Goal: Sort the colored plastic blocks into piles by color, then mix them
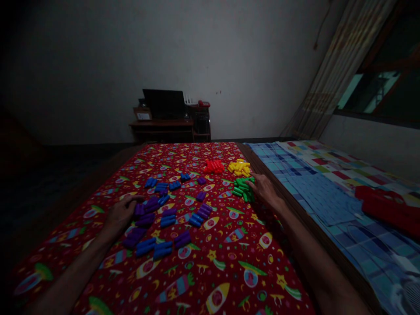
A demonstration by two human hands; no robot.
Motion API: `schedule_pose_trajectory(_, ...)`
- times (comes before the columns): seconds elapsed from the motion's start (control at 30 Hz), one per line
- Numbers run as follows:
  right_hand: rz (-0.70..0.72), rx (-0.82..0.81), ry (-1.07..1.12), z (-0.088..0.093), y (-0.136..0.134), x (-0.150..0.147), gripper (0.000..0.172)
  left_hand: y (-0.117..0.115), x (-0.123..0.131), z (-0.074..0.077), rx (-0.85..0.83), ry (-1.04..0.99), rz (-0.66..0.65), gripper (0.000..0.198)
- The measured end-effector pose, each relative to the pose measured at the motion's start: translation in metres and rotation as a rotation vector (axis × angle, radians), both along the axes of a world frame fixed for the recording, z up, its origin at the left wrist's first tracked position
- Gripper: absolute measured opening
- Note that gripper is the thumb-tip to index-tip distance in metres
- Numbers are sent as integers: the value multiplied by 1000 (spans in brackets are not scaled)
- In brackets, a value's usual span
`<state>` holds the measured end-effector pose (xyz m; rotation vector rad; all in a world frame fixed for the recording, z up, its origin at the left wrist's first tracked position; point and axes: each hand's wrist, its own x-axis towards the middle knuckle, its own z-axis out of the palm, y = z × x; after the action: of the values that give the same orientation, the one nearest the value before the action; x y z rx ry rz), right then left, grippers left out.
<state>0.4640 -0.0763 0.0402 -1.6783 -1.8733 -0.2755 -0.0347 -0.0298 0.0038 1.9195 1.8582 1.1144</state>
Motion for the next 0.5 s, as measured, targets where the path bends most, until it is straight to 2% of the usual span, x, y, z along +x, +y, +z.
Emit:
schedule_pose_trajectory(0.13, -5, 34, 69, 1, -14, 0, 42, -3, 3, 4, -16, -11, -8, 33)
schedule_pose_trajectory(0.27, 61, 48, 166, 12, -32, -16, 35, -5, 5, 7, -13, -16, 5, 33)
schedule_pose_trajectory(0.4, 226, 6, 227, 17, -35, -66, 30, -5, 5, 6, -20, -3, -12, 35)
schedule_pose_trajectory(0.5, 458, -49, 173, 8, -24, -116, 29, -5, 4, 4, -15, -9, -17, 36)
